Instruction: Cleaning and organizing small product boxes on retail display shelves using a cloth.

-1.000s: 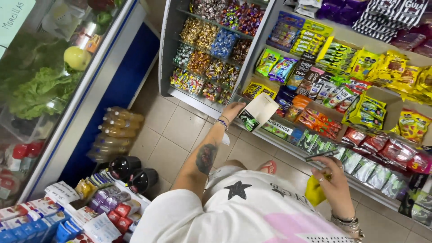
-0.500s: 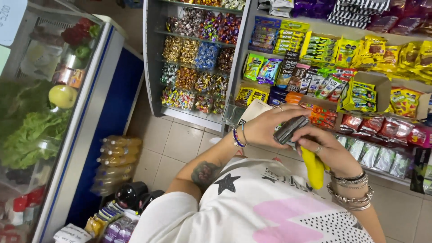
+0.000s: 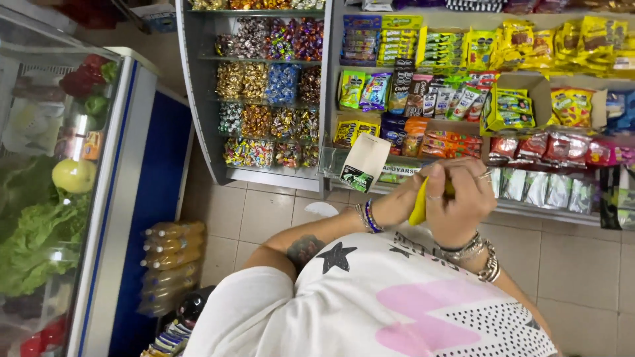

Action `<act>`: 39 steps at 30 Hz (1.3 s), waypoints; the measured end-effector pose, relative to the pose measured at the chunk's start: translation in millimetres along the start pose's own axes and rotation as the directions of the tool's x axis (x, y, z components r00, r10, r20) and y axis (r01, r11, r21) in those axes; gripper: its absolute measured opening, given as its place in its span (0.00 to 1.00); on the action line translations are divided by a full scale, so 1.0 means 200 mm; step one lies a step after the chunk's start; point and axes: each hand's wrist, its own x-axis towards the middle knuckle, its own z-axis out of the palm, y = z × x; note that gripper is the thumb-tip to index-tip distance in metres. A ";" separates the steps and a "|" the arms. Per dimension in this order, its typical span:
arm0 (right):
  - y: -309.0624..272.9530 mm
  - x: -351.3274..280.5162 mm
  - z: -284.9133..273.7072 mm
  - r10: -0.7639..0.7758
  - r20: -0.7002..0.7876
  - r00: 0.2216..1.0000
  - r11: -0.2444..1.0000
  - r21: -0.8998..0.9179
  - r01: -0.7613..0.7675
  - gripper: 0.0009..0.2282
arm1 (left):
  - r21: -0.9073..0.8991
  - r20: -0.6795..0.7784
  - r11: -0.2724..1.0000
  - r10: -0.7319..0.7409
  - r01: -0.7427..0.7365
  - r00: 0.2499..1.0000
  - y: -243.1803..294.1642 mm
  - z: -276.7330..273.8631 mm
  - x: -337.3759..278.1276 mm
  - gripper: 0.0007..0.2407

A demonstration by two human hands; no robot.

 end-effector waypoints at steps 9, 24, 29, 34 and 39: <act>0.17 -0.03 -0.20 0.038 -0.062 0.997 0.892 -0.447 -0.062 0.19 | 0.262 0.243 0.954 0.078 -0.143 0.967 -0.04 -0.05 -0.12 0.30; 0.38 -0.42 -0.69 0.568 0.192 0.801 0.755 -0.508 -0.413 0.09 | -0.085 0.182 0.886 -0.437 0.456 0.881 -0.47 -0.04 0.17 0.32; 0.32 -0.68 -0.95 0.924 0.177 0.339 0.381 -0.360 -0.851 0.14 | 0.236 -0.151 0.648 -0.711 0.724 0.686 -0.89 -0.06 0.32 0.19; 0.30 -0.92 -1.13 0.984 0.171 0.055 0.044 0.066 -0.997 0.15 | 0.689 0.020 0.663 -0.424 0.295 0.906 -1.53 0.06 0.44 0.24; 0.54 -1.05 -1.24 0.974 0.226 0.027 0.064 -0.161 -0.985 0.15 | 0.907 -0.089 0.365 -0.326 0.212 0.941 -1.42 0.13 0.46 0.28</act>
